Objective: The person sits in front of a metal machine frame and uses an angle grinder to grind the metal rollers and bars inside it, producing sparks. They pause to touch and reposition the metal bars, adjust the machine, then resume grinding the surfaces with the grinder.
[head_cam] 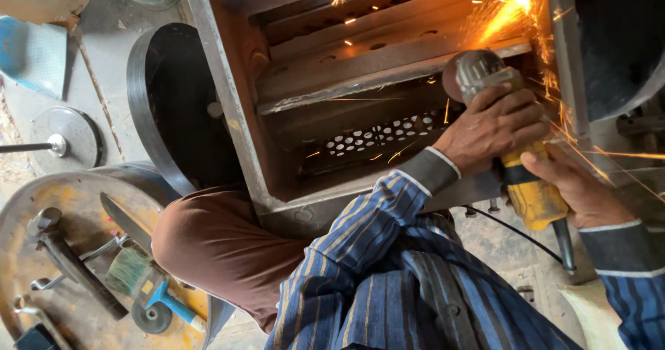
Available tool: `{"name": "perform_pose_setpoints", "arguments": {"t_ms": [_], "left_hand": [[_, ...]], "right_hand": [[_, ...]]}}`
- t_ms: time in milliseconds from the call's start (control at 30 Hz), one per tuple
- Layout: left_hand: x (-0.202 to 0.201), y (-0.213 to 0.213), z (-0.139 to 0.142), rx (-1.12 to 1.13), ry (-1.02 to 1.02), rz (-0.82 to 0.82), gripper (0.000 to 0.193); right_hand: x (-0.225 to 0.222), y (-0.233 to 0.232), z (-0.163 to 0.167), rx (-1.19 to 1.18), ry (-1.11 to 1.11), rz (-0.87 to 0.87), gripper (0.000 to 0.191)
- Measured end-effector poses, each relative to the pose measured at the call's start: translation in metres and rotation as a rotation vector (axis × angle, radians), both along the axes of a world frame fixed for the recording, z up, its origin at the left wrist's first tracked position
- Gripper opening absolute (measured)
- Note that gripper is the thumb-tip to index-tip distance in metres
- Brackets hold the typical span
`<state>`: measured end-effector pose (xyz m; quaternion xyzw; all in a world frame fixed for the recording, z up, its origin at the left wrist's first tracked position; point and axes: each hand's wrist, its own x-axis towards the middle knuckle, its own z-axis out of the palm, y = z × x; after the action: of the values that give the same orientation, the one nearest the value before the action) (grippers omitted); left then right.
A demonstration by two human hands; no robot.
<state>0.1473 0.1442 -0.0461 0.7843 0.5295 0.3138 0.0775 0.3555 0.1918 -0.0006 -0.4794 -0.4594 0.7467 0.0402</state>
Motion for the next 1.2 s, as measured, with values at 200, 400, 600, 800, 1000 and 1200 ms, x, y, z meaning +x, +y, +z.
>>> {"name": "perform_pose_setpoints", "arguments": {"t_ms": [200, 400, 600, 800, 1000, 1200], "left_hand": [[0.005, 0.012, -0.003, 0.035, -0.01, -0.004, 0.067], [0.012, 0.017, -0.007, 0.061, -0.052, -0.023, 0.046], [0.015, 0.019, -0.004, 0.08, -0.029, -0.009, 0.047], [0.002, 0.012, 0.003, 0.045, -0.051, -0.017, 0.051], [-0.014, -0.009, 0.016, 0.026, -0.069, 0.049, 0.049], [-0.039, -0.04, 0.035, -0.041, -0.091, 0.143, 0.045]], "right_hand": [[0.001, 0.007, -0.001, -0.115, -0.103, -0.03, 0.043], [0.013, 0.01, -0.006, -0.169, -0.072, -0.049, 0.04], [0.013, 0.009, 0.004, -0.125, -0.083, -0.069, 0.038], [0.001, 0.009, 0.007, -0.17, -0.145, -0.058, 0.041], [-0.012, 0.004, 0.005, -0.177, -0.125, -0.076, 0.044], [-0.035, -0.001, 0.017, -0.062, 0.018, 0.118, 0.054]]}}
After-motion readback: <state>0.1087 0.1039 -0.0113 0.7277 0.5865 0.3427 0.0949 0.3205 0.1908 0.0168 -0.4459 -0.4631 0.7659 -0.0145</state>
